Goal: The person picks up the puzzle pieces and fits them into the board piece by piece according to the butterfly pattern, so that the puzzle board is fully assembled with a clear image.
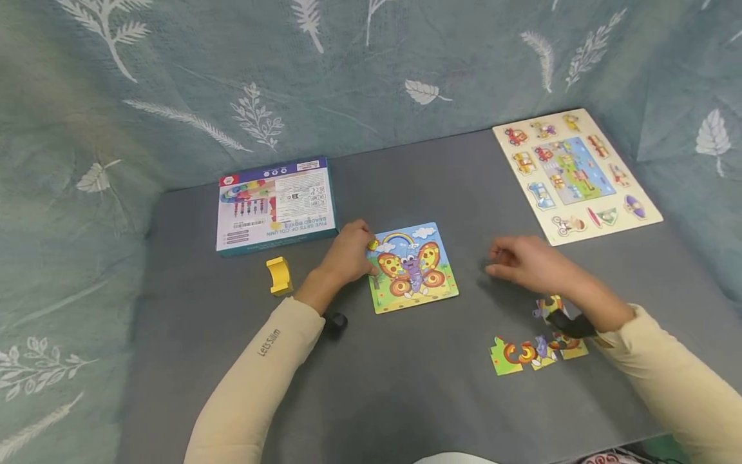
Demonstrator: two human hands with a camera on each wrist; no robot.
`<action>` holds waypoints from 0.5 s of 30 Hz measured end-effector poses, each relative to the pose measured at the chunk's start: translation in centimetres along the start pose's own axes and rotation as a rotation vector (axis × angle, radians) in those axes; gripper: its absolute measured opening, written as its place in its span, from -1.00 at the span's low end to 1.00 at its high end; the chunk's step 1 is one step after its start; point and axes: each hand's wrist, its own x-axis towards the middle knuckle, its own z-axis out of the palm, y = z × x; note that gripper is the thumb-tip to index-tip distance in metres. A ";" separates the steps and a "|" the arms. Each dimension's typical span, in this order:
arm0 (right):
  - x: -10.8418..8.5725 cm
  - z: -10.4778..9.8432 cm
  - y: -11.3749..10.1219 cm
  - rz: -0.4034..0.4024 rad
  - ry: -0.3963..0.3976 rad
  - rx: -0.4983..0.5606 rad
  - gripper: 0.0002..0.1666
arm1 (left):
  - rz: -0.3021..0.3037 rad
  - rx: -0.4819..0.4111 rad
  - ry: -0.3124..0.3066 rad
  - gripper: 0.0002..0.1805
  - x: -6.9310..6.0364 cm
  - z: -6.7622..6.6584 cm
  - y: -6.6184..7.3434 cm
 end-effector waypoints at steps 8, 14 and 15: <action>-6.6 -1.0 5.6 0.072 -0.089 -0.042 -0.66 | -0.006 -0.054 0.018 -0.45 0.8 -1.0 -1.4; -8.2 0.7 7.1 0.052 -0.025 -0.061 -0.58 | 0.018 -0.109 0.039 -0.59 1.5 -0.7 -1.5; -8.3 0.9 7.2 0.058 -0.009 -0.068 -0.56 | 0.021 -0.110 0.040 -0.59 1.6 -0.5 -1.4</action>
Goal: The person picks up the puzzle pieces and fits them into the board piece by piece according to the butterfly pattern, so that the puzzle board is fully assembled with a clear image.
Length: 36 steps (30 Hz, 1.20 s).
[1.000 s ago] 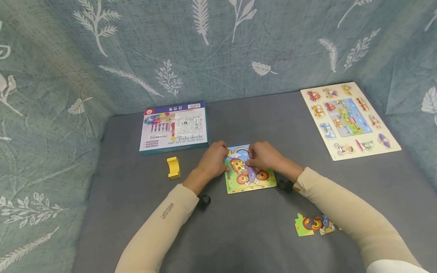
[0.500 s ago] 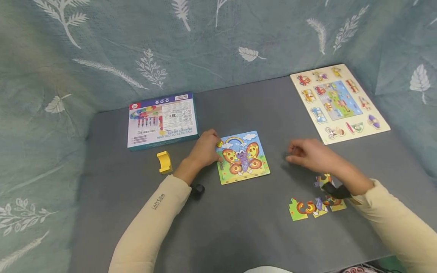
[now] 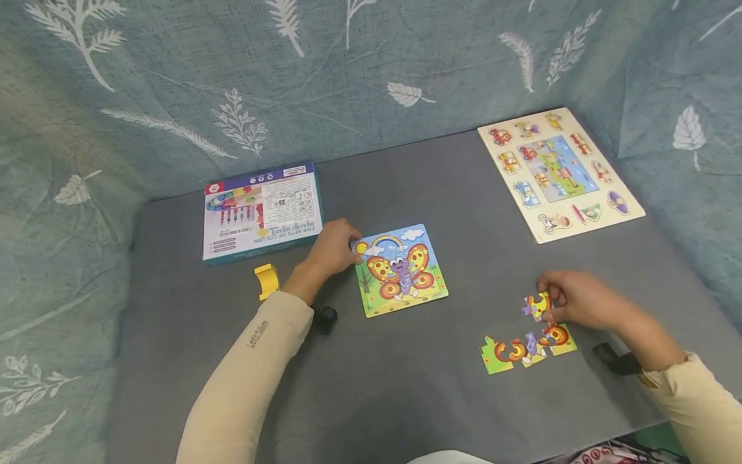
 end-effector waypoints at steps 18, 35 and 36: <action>3.3 0.1 -2.8 -0.049 0.093 0.038 -0.69 | -0.050 0.001 0.013 -0.58 -0.4 0.3 -0.7; 16.0 2.1 -10.5 -0.099 0.104 0.152 -0.76 | -0.041 0.032 0.022 -0.56 -0.3 0.5 0.0; 16.2 2.1 -10.6 -0.103 0.110 0.142 -0.76 | -0.043 0.030 0.026 -0.56 -0.4 0.4 0.0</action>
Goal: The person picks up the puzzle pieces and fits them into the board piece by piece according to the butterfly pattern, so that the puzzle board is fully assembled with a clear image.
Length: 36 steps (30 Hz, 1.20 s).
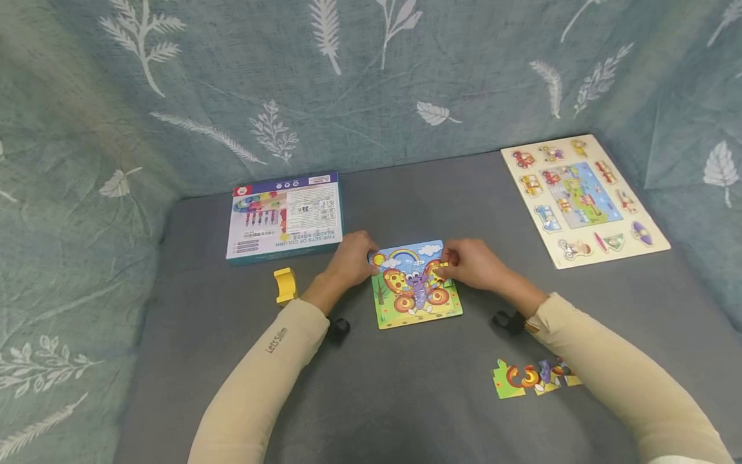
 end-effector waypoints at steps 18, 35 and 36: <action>0.6 1.0 -0.1 -0.009 0.006 -0.038 -0.75 | -0.021 0.025 -0.013 -0.56 -0.1 -0.2 0.5; 1.1 1.7 -0.8 0.104 -0.021 -0.072 -0.61 | -0.004 0.101 -0.002 -0.59 -0.4 -0.1 1.0; 1.2 1.7 -0.9 0.106 -0.025 -0.073 -0.61 | -0.007 0.104 -0.002 -0.59 -0.4 -0.1 1.0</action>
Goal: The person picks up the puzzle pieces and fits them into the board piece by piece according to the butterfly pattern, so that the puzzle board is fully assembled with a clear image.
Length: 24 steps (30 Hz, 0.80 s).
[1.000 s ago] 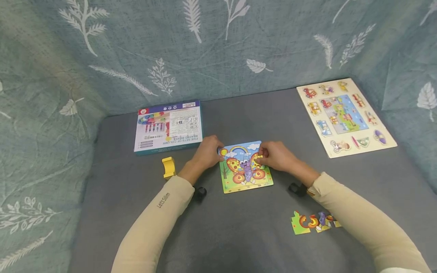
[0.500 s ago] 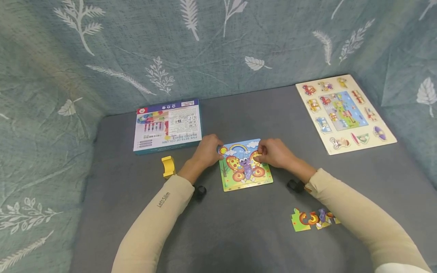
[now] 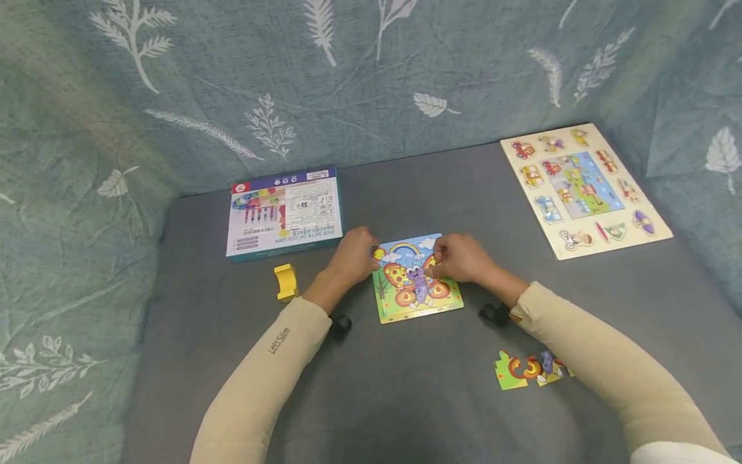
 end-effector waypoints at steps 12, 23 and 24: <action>0.4 0.4 1.2 -0.004 -0.004 0.153 -0.80 | -0.029 -0.014 -0.006 -0.57 -0.2 0.3 -0.2; -7.3 -4.7 4.4 -0.167 -0.028 0.016 -0.92 | 0.004 -0.045 0.005 -0.59 -0.2 0.2 0.0; -8.7 -4.8 4.8 -0.199 -0.051 -0.017 -0.89 | 0.003 -0.047 0.007 -0.59 -0.2 0.1 -0.1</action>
